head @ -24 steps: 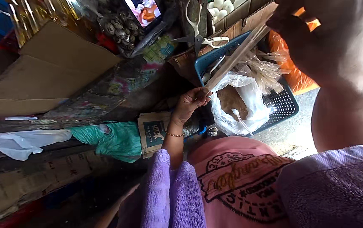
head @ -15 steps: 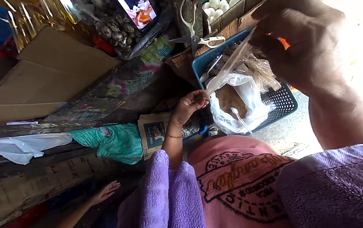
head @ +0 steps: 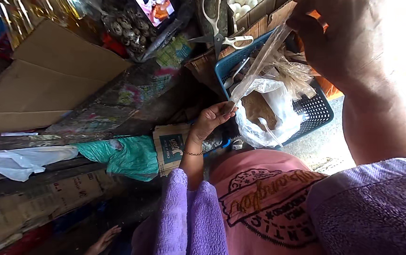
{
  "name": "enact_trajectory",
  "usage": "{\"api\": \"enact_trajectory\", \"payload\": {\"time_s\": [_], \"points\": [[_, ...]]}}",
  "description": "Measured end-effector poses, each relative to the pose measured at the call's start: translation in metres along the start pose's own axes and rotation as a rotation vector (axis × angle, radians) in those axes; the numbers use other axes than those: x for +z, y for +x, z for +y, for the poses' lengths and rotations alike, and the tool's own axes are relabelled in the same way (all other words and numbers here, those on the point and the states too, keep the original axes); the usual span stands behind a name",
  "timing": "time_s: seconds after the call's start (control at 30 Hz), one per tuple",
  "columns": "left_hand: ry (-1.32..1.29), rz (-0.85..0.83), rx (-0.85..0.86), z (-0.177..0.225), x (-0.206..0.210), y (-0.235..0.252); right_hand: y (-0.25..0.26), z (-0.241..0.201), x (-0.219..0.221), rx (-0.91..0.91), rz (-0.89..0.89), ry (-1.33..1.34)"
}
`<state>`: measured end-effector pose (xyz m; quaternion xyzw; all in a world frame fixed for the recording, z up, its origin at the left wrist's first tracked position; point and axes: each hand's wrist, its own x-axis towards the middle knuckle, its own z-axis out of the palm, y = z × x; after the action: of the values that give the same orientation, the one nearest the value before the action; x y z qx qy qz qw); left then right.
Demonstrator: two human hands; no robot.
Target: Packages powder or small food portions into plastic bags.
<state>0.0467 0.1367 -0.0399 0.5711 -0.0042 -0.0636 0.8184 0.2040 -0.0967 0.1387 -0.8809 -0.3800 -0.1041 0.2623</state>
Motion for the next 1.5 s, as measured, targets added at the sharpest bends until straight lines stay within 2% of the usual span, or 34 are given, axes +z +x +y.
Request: {"api": "enact_trajectory", "payload": {"time_s": [0.17, 0.4, 0.63, 0.73, 0.8, 0.87, 0.97, 1.07, 1.23, 1.3, 1.37, 1.47, 1.5], "points": [[0.128, -0.129, 0.034, 0.016, 0.014, 0.009, 0.002, -0.019, 0.013, -0.134, -0.048, -0.022], [0.107, -0.136, 0.088, 0.029, 0.043, 0.017, 0.005, -0.013, 0.025, -0.107, -0.065, -0.109], [0.169, 0.025, 0.032, 0.034, 0.05, 0.019, -0.013, -0.008, 0.02, -0.005, -0.066, -0.079], [0.189, 0.04, -0.02, 0.039, 0.045, 0.019, -0.034, -0.021, 0.024, -0.158, -0.115, -0.047], [0.195, -0.005, -0.026, 0.042, 0.046, 0.018, -0.049, -0.027, 0.04, -0.304, -0.224, -0.016], [0.223, -0.046, -0.026, 0.045, 0.049, 0.016, -0.061, -0.025, 0.058, -0.375, -0.347, -0.015], [0.461, -0.133, -0.044, 0.047, 0.046, 0.01, -0.075, -0.017, 0.069, -0.34, -0.432, -0.073], [0.728, -0.15, -0.146, 0.058, 0.048, -0.011, -0.091, -0.006, 0.069, -0.312, -0.457, -0.087], [0.924, -0.161, -0.167, 0.072, 0.063, -0.014, -0.102, 0.01, 0.067, -0.26, -0.483, -0.102], [0.842, -0.202, -0.115, 0.078, 0.067, -0.01, -0.1, 0.02, 0.062, -0.218, -0.391, -0.075], [0.597, -0.232, -0.035, 0.088, 0.077, -0.009, -0.096, 0.028, 0.058, -0.212, -0.23, 0.003], [0.101, -0.18, 0.104, 0.096, 0.097, -0.005, -0.091, 0.032, 0.08, -0.229, 0.057, 0.326], [0.015, -0.123, 0.136, 0.096, 0.103, -0.001, -0.092, 0.027, 0.095, -0.198, 0.107, 0.477]]}}
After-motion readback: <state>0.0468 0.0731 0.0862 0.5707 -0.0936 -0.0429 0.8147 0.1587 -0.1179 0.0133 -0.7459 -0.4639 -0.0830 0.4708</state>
